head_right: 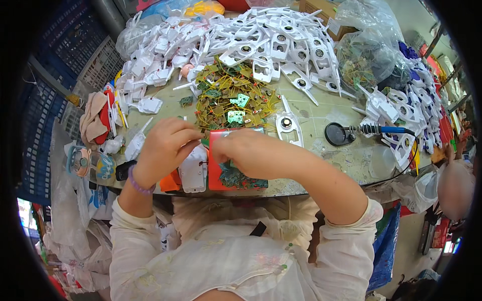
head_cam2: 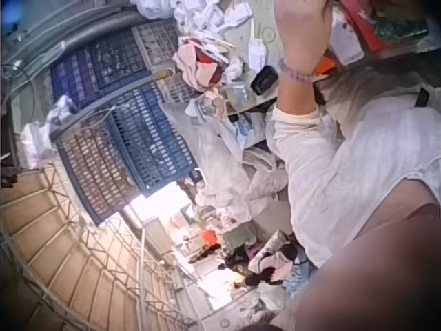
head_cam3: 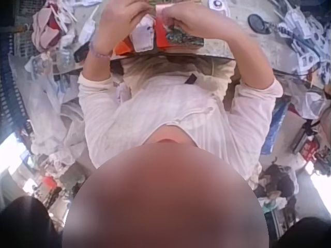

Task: Assembling small walkie-talkie toys by soldering electronic components inside the plastic shell.

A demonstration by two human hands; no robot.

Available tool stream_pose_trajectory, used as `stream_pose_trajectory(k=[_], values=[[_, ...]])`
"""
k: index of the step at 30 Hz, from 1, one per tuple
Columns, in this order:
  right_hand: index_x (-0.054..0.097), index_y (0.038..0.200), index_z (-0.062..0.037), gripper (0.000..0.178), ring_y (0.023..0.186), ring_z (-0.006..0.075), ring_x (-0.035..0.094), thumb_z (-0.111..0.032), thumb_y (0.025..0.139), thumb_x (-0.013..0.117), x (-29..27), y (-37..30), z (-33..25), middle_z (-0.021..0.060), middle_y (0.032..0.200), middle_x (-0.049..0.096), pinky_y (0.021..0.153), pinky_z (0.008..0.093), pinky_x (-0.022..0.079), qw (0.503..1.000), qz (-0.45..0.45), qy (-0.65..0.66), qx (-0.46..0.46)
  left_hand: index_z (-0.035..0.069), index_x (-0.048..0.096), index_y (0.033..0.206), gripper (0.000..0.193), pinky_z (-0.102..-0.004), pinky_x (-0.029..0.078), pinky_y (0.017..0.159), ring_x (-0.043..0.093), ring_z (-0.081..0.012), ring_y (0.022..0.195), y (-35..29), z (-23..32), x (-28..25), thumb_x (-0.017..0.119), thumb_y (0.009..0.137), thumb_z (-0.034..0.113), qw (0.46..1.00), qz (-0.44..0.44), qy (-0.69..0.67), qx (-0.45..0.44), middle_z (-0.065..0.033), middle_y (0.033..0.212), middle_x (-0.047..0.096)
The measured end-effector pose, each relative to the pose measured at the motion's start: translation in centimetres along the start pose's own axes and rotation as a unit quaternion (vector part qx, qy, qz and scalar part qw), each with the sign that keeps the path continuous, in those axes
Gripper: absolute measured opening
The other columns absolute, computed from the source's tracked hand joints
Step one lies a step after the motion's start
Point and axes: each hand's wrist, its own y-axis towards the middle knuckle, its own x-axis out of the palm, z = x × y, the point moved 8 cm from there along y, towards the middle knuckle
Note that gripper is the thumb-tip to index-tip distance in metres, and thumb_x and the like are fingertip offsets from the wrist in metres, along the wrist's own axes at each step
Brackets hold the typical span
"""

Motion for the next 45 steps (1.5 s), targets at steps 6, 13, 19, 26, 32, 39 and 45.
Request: stream_pose_trajectory(k=[6, 13, 19, 26, 32, 39, 45], values=[[0.058, 0.089, -0.0042, 0.014, 0.087, 0.0318, 0.059, 0.003, 0.078, 0.059, 0.0, -0.3, -0.3, 0.0107, 0.089, 0.061, 0.075, 0.0396, 0.047, 0.999, 0.032, -0.011, -0.026, 0.006, 0.060, 0.085, 0.017, -0.0411, 0.044, 0.072, 0.058, -0.0295, 0.080, -3.3, 1.5, 1.2, 0.069, 0.071, 0.010, 0.992, -0.025, -0.078, -0.101, -0.0084, 0.081, 0.062], [0.059, 0.090, -0.0042, 0.018, 0.089, 0.0304, 0.059, 0.003, 0.075, 0.064, -2.0, -3.4, -1.9, 0.0098, 0.091, 0.062, 0.077, 0.0391, 0.048, 0.971, 0.231, -0.032, -0.049, 0.004, 0.060, 0.099, 0.026, -0.0397, 0.044, 0.074, 0.059, -0.0287, 0.080, -3.3, 2.0, 2.6, 0.065, 0.074, 0.005, 0.988, 0.031, -0.074, -0.135, -0.0091, 0.083, 0.063], [0.061, 0.090, -0.0032, 0.021, 0.091, 0.0271, 0.061, 0.008, 0.073, 0.064, -2.8, -7.4, -0.6, 0.0089, 0.092, 0.064, 0.081, 0.0363, 0.047, 0.928, 0.373, -0.014, 0.001, 0.002, 0.066, 0.098, 0.018, -0.0336, 0.047, 0.069, 0.061, -0.0248, 0.077, -6.0, 0.3, 2.0, 0.063, 0.080, 0.000, 0.949, 0.137, -0.169, -0.230, -0.0099, 0.083, 0.064], [0.063, 0.090, -0.0037, 0.021, 0.090, 0.0271, 0.060, 0.005, 0.072, 0.067, -1.2, -8.4, -0.5, 0.0084, 0.091, 0.064, 0.080, 0.0364, 0.048, 0.911, 0.412, 0.009, 0.039, 0.000, 0.068, 0.099, 0.019, -0.0259, 0.046, 0.065, 0.061, -0.0172, 0.074, -6.1, 1.2, 2.4, 0.065, 0.080, -0.003, 0.898, 0.218, -0.300, -0.237, -0.0089, 0.085, 0.063], [0.068, 0.088, -0.0080, 0.023, 0.086, 0.0257, 0.057, -0.006, 0.066, 0.075, 0.1, -5.9, -3.1, 0.0033, 0.088, 0.063, 0.077, 0.0369, 0.044, 0.914, 0.380, -0.140, 0.011, 0.004, 0.070, 0.095, 0.021, -0.0288, 0.045, 0.065, 0.058, -0.0180, 0.071, -5.0, 2.2, 3.0, 0.070, 0.074, -0.001, 0.916, 0.180, -0.281, -0.222, -0.0059, 0.080, 0.063], [0.068, 0.090, -0.0086, 0.026, 0.084, 0.0240, 0.054, -0.008, 0.065, 0.075, 0.3, -5.5, -3.6, 0.0015, 0.088, 0.062, 0.077, 0.0370, 0.042, 0.905, 0.394, -0.159, 0.001, 0.008, 0.071, 0.091, 0.021, -0.0308, 0.041, 0.070, 0.056, -0.0190, 0.071, -4.4, 2.7, 3.0, 0.073, 0.071, 0.005, 0.932, 0.170, -0.246, -0.207, -0.0028, 0.076, 0.063], [0.067, 0.089, -0.0088, 0.027, 0.085, 0.0247, 0.054, -0.008, 0.063, 0.075, 0.5, -5.4, -3.2, 0.0015, 0.089, 0.061, 0.078, 0.0388, 0.041, 0.907, 0.383, -0.173, 0.003, 0.008, 0.071, 0.092, 0.021, -0.0300, 0.039, 0.072, 0.055, -0.0178, 0.070, -4.3, 2.7, 3.1, 0.073, 0.071, 0.006, 0.928, 0.167, -0.258, -0.210, -0.0026, 0.075, 0.062]])
